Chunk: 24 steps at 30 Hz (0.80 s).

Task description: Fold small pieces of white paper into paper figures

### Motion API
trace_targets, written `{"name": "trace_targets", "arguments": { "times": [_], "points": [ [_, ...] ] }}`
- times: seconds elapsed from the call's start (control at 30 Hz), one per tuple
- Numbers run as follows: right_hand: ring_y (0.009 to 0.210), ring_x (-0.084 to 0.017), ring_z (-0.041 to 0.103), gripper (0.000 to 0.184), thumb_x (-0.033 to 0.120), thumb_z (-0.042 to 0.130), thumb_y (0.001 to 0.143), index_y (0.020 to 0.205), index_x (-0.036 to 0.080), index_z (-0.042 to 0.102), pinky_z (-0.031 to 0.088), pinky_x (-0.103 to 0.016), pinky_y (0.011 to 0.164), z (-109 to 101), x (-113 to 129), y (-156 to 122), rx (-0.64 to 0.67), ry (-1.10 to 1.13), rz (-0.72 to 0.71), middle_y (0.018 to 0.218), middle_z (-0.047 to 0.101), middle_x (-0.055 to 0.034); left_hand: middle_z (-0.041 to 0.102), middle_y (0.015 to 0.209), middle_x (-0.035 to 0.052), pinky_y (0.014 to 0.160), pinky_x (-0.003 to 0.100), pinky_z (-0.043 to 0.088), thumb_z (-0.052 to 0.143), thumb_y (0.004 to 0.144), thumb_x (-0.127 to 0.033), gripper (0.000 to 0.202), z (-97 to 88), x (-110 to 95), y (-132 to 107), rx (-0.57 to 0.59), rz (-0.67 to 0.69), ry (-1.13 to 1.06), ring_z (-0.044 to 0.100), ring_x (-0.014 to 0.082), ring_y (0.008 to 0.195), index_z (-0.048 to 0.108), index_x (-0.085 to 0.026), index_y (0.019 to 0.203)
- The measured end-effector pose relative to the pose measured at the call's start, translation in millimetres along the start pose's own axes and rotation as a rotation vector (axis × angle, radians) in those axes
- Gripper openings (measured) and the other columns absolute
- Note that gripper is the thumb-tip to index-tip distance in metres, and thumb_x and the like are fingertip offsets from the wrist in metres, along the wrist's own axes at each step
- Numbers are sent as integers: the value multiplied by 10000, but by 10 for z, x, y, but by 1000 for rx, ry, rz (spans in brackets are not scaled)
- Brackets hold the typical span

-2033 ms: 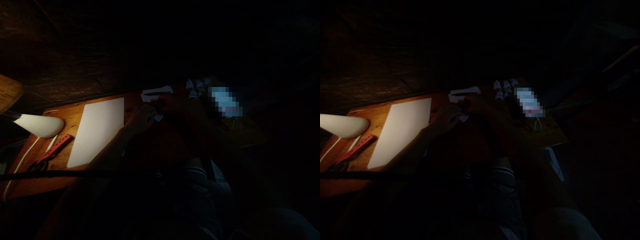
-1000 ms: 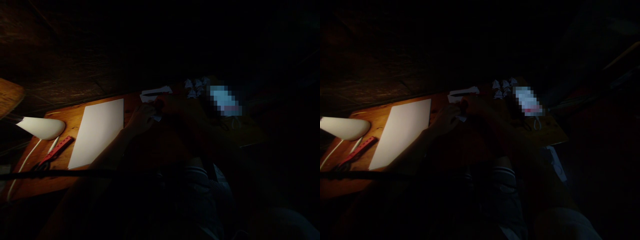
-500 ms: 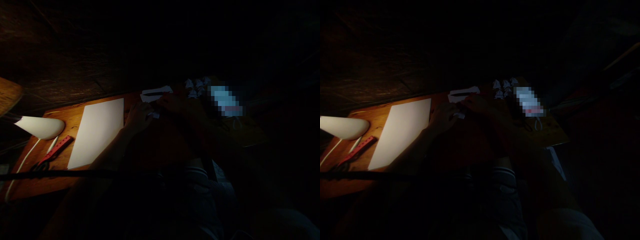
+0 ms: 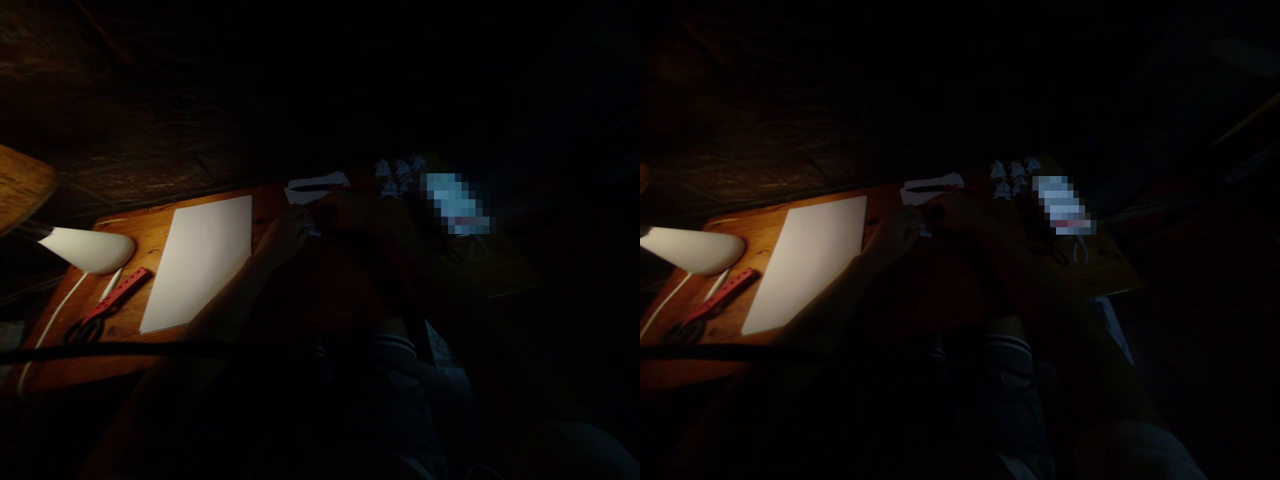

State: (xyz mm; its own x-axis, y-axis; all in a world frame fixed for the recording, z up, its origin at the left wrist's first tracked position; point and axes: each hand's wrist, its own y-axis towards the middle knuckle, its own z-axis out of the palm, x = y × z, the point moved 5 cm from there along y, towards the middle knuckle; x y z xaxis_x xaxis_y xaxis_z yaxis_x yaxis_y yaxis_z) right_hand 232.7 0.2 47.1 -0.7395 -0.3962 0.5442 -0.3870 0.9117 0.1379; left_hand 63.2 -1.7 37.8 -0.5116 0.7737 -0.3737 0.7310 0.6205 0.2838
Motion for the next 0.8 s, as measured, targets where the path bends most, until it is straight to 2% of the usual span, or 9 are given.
{"name": "trace_targets", "arguments": {
  "times": [0.2,0.4,0.57,0.8],
  "points": [
    [927,-206,678,225,181,684,855,1049,163,797,463,-320,825,17,-26,6,14,45,-14,1091,795,-78,765,1210,105,1028,441,590,537,995,-190,254,-58,75,-49,4,-25,-12,717,246,1139,725,-193,1166],
    [939,-224,672,241,210,699,852,1071,182,797,474,-330,848,8,-55,3,-45,46,7,1106,794,-77,767,1284,87,1100,464,568,501,990,-155,335,-93,71,-95,39,65,-62,709,244,1239,758,-221,1194],
    [946,-209,681,234,192,712,830,1049,171,790,485,-320,858,12,-24,-5,-23,108,-40,1099,797,-76,785,1251,91,1084,464,582,505,979,-153,334,-93,82,-74,29,59,-62,729,244,1205,783,-213,1153],
    [931,-216,709,272,183,748,795,1059,163,810,519,-333,850,0,-15,3,13,147,-25,1112,810,-92,785,1242,95,1077,467,582,522,974,-153,312,-112,73,-77,26,36,-44,725,245,1204,773,-211,1150]
  ]
}}
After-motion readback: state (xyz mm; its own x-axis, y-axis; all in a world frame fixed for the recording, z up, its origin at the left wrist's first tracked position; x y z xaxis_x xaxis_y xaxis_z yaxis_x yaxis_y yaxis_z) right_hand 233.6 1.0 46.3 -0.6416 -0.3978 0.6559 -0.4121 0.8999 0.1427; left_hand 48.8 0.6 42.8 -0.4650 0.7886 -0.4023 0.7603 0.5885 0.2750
